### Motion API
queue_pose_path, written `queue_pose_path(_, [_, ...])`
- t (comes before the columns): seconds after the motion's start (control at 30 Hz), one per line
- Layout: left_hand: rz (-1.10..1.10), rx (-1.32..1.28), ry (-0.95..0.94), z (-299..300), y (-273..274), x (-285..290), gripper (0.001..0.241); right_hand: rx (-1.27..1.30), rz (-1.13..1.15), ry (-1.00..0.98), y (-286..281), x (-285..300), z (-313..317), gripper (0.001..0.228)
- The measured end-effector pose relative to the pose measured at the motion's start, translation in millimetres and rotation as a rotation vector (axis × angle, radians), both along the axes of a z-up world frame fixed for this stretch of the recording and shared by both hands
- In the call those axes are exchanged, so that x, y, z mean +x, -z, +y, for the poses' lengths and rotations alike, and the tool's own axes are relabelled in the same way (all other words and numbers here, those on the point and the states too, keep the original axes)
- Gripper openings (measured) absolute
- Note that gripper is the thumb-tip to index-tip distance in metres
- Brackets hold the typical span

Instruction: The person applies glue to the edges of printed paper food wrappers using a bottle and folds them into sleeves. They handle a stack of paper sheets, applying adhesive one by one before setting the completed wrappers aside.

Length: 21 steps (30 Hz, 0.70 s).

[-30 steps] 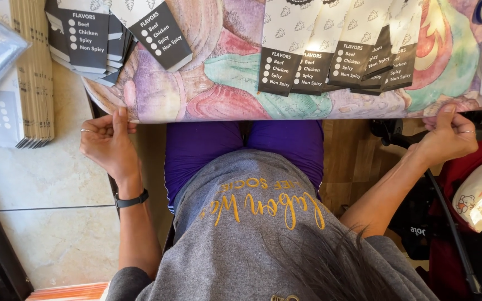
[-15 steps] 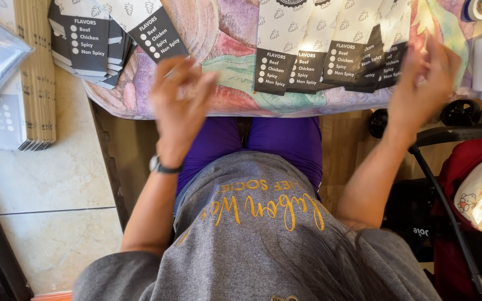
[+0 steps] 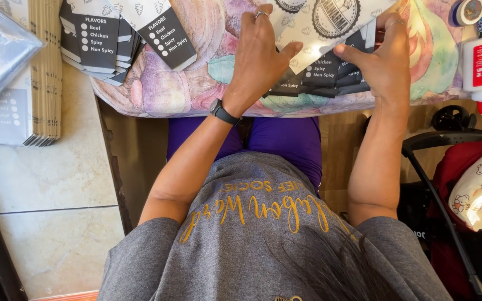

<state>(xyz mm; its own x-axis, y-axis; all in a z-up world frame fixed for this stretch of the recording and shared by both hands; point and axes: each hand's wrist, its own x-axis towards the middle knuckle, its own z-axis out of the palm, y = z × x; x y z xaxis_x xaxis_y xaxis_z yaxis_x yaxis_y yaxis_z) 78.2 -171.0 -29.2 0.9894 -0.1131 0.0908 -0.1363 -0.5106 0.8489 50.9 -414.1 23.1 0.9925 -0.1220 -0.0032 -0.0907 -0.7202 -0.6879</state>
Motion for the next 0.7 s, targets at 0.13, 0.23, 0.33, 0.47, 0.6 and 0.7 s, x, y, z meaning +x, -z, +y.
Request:
queue_pose_path(0.13, [-0.019,0.083,0.017,-3,13,7,0.078,0.296,-0.021,-0.267,-25,8,26,0.073])
queue_pose_path(0.23, [0.035,0.061,0.039,1,12,9,0.086,0.429,-0.042,-0.441,-45,11,40,0.079])
queue_pose_path(0.33, [0.13,-0.1,0.044,10,-1,11,0.086,0.198,-0.071,-0.498,-73,12,41,0.068])
queue_pose_path(0.47, [0.31,-0.909,0.204,14,-60,5,0.052,-0.314,-0.178,-0.614,-95,14,33,0.042])
queue_pose_path(0.6, [0.396,-1.256,0.194,5,-26,1,0.067,-0.456,-0.384,-0.718,-113,11,44,0.039])
queue_pose_path(0.7, [0.239,-1.505,0.397,4,-3,-1,0.044,-0.711,-0.38,-0.581,-110,9,38,0.031])
